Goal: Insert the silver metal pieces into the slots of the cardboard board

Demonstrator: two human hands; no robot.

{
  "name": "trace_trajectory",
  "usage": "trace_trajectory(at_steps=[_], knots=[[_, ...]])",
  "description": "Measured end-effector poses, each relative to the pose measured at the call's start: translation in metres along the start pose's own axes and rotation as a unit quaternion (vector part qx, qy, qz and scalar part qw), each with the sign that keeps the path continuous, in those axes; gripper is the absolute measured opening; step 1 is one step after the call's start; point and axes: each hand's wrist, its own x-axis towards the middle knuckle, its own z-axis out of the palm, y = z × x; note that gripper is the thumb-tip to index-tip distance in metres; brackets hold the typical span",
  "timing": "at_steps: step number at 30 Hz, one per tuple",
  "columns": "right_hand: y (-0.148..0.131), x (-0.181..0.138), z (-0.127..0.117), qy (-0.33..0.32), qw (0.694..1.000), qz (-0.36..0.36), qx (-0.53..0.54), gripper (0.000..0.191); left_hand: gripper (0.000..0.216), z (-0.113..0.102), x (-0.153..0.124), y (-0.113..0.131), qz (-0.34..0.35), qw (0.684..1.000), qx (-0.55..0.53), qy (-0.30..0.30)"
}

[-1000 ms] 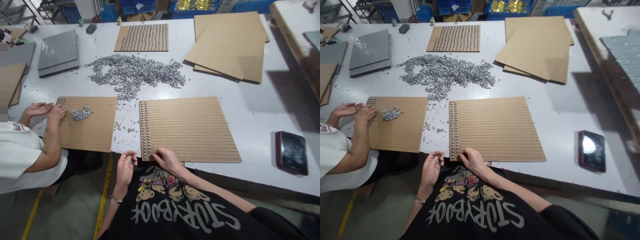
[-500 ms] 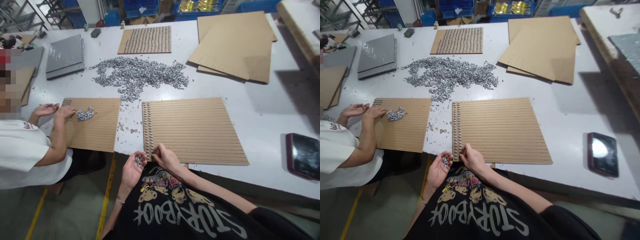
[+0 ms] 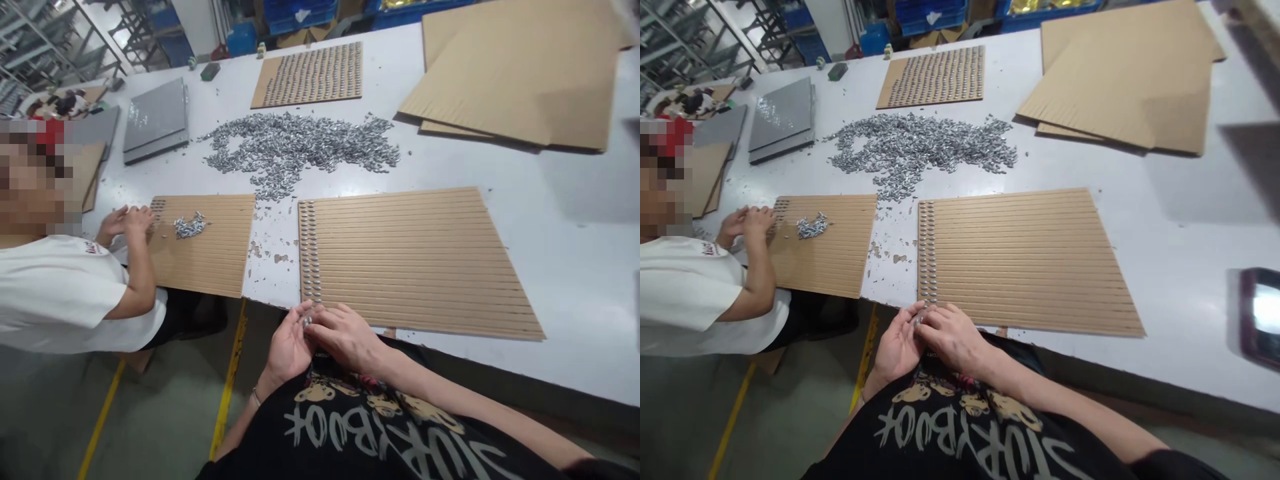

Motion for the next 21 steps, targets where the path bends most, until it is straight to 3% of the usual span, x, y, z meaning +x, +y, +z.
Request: trace_trajectory(at_steps=[6,9,13,17,21], knots=[[-0.003,-0.008,0.004,-0.005,0.997,0.033,0.064,0.017,0.028,0.001,-0.007,-0.005,0.015,0.999,0.031,-0.016],[-0.002,-0.016,0.000,0.047,0.980,0.134,0.142,0.012,0.027,-0.006,-0.010,-0.007,0.001,0.996,0.088,-0.035],[0.007,-0.026,-0.001,0.066,0.925,0.279,0.251,0.011,0.027,-0.020,-0.011,-0.012,-0.069,0.986,0.150,-0.010],[0.018,-0.026,0.010,0.074,0.915,0.335,0.214,0.012,0.024,-0.032,-0.006,-0.011,-0.021,0.989,0.134,0.060],[0.025,-0.020,0.029,0.085,0.935,0.316,0.139,0.012,0.026,-0.040,0.000,-0.002,0.032,0.987,0.118,0.099]])
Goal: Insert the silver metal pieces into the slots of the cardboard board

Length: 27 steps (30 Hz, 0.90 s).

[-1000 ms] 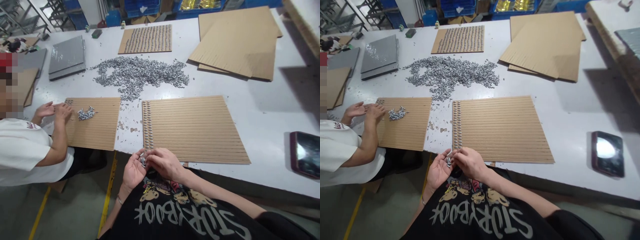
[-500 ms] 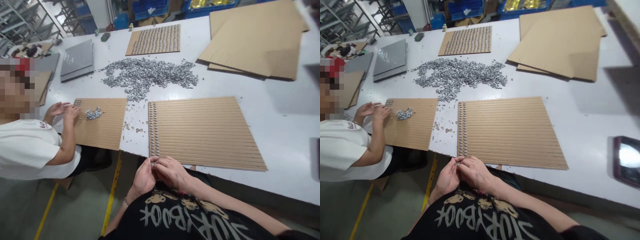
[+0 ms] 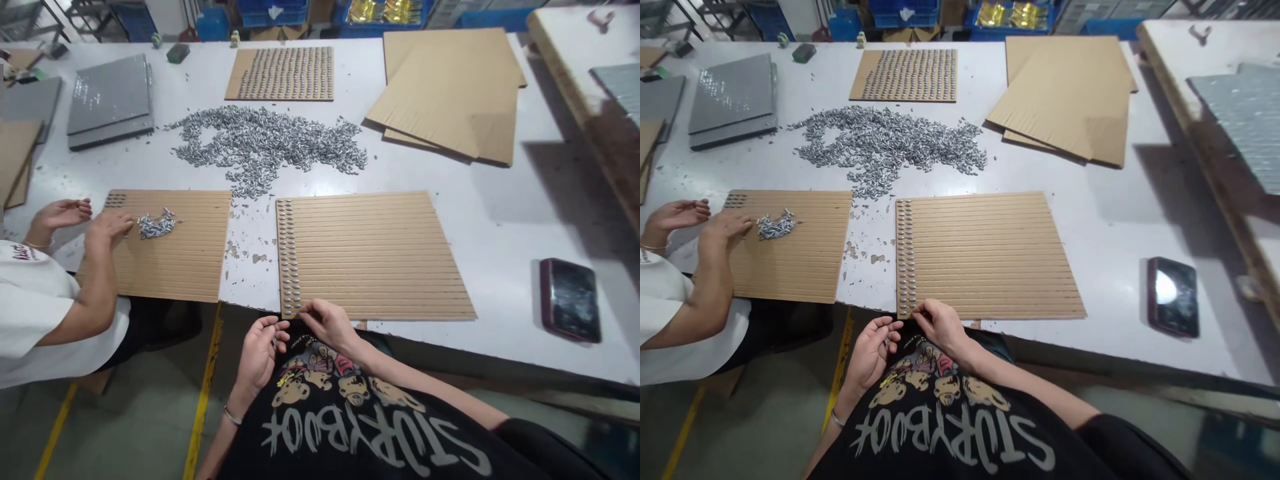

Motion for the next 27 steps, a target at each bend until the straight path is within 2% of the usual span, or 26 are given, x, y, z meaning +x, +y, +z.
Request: trace_trajectory(at_steps=[4,8,13,16,19,22,25,27], knots=[[0.002,0.001,0.012,0.001,0.994,-0.025,-0.105,0.014,0.025,-0.005,0.003,0.003,-0.001,1.000,-0.013,0.001],[0.000,0.003,0.012,-0.022,0.984,0.004,-0.175,0.013,0.023,-0.008,0.005,0.002,0.001,1.000,-0.015,-0.004],[-0.003,0.007,0.009,-0.056,0.985,0.070,-0.145,0.008,0.023,-0.008,0.006,0.004,0.005,1.000,-0.026,-0.010],[-0.013,0.009,0.002,-0.044,0.995,0.062,-0.063,0.010,0.022,-0.005,0.005,0.009,0.019,0.999,-0.048,-0.017],[-0.027,0.021,-0.015,0.010,1.000,-0.012,0.001,0.008,0.023,-0.001,0.013,0.021,0.027,0.997,-0.075,-0.016],[-0.028,0.050,-0.042,0.067,0.994,-0.089,-0.013,0.017,0.028,0.004,0.037,0.042,0.076,0.995,-0.064,0.006],[-0.001,0.093,-0.075,0.095,0.990,-0.091,-0.055,0.017,0.034,0.010,0.071,0.067,0.171,0.982,0.065,0.056],[0.029,0.119,-0.100,0.120,0.989,-0.048,-0.069,0.014,0.037,0.015,0.095,0.081,0.203,0.952,0.213,0.087]])
